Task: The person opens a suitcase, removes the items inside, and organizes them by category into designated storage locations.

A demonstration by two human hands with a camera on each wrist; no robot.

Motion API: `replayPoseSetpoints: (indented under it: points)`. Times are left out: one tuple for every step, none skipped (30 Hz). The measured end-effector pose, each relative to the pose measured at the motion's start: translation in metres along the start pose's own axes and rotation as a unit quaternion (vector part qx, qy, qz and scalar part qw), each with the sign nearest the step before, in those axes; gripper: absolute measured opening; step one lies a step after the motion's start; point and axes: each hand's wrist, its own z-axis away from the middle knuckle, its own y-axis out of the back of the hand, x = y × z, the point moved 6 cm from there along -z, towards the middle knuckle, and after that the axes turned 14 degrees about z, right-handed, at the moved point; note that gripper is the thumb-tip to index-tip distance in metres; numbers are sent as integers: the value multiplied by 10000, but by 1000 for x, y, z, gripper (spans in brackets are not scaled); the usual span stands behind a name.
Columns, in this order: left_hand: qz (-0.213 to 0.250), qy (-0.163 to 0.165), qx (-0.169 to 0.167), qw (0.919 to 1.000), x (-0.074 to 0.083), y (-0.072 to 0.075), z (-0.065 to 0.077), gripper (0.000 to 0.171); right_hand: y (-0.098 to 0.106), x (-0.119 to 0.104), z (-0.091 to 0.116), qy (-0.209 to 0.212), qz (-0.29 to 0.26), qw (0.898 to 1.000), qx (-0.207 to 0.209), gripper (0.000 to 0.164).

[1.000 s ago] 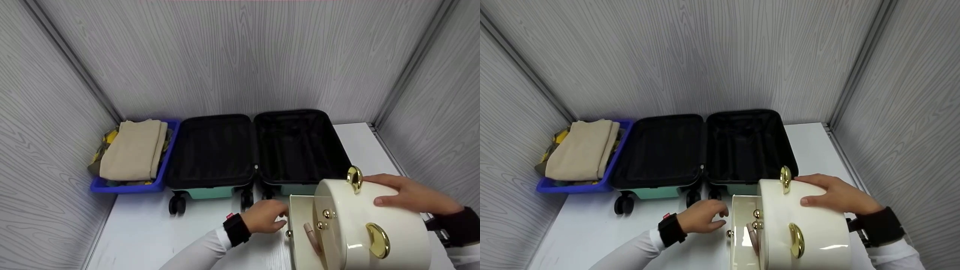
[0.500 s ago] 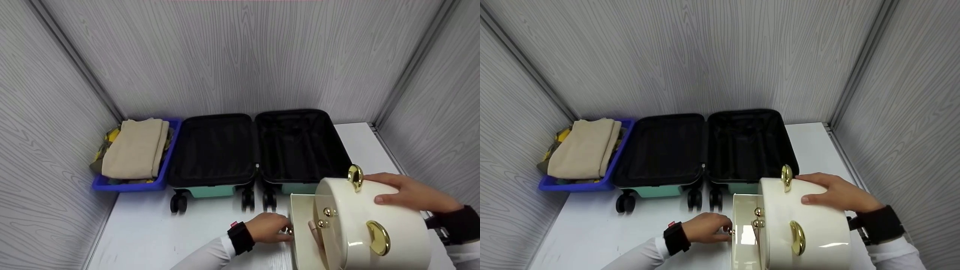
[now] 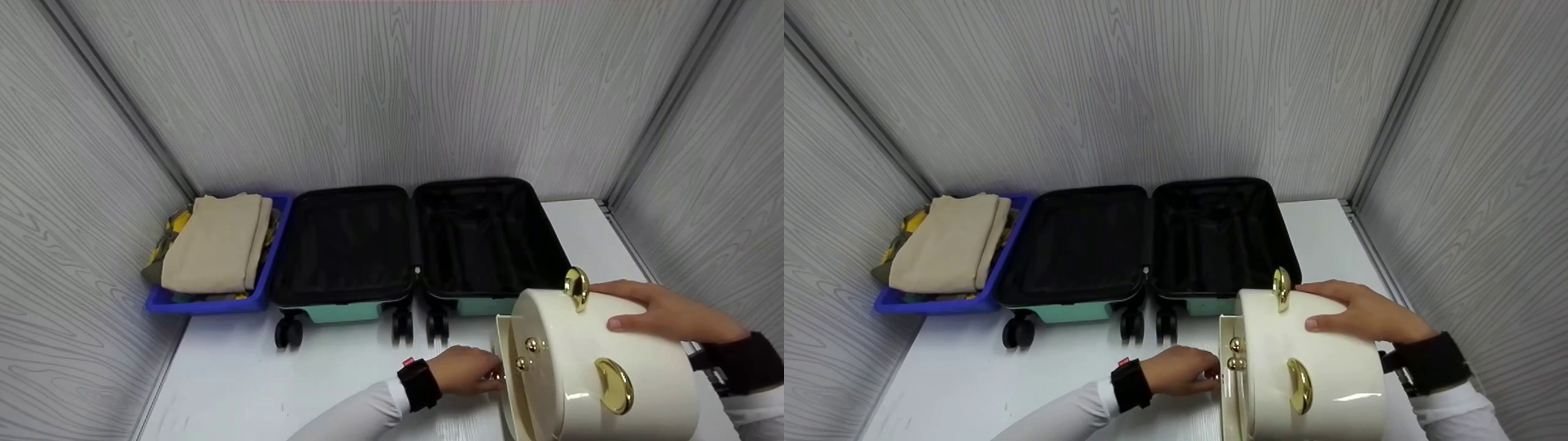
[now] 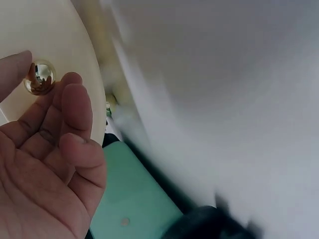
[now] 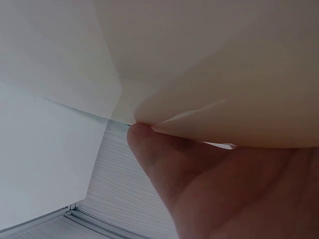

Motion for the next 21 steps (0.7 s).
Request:
replayPoseSetpoints:
  points:
    - [-37,-3,-21,10000,2,0,-3,19,0,-1,0,23,-59,10000,-12,57]
    - [-58,2,-39,10000,3,-1,-5,19,0,-1,-1,36,-93,9999,-22,56]
    - [-95,1,-54,9999,4,-1,-8,20,0,-1,-1,40,-86,10000,-27,57]
    - [-122,-11,-69,9999,5,-2,-11,21,0,-1,0,12,-38,10000,1,57]
    - [-126,-24,-78,9999,6,-2,-13,21,0,-1,0,-11,14,10000,9,57]
    - [-116,-39,-85,9999,7,-2,-16,21,0,-1,0,-18,26,10000,15,56]
    - [-116,-62,-85,9999,8,-3,-18,21,0,-1,0,-31,42,10000,20,56]
    - [-125,-76,-95,9998,8,-4,-21,21,0,-1,0,-44,68,10000,28,56]
    - [-156,-97,-108,9998,9,-4,-23,20,0,-1,0,-52,84,9999,41,56]
    - [-170,-101,-125,9997,10,-5,-25,20,0,-1,0,-65,69,9999,46,56]
    - [-179,-90,-150,9997,11,-5,-27,19,0,-2,0,-54,21,10000,31,56]
    - [-216,-76,-186,9996,11,-5,-29,19,0,-2,0,-56,42,10000,58,56]
    - [-247,-57,-223,9994,12,-6,-31,19,0,-1,0,-74,91,9999,81,56]
    - [-272,-48,-265,9993,12,-6,-32,19,0,-1,0,-86,164,9998,112,56]
    - [-278,-45,-298,9992,13,-7,-33,19,0,-1,0,-99,232,9996,144,56]
    - [-273,-39,-314,9991,13,-7,-34,19,0,-1,0,-113,286,9994,164,56]
    - [-279,-41,-317,9991,13,-8,-34,19,0,0,0,-120,318,9993,171,56]
    - [-271,-47,-313,9991,12,-8,-34,19,0,0,0,-115,332,9992,177,56]
    - [-245,-59,-287,9993,12,-8,-34,18,0,1,0,-110,313,9993,166,56]
    - [-227,-85,-253,9994,12,-9,-33,18,-1,1,0,-97,276,9995,149,56]
    - [-202,-103,-214,9995,12,-9,-33,17,-1,1,1,-90,219,9996,120,56]
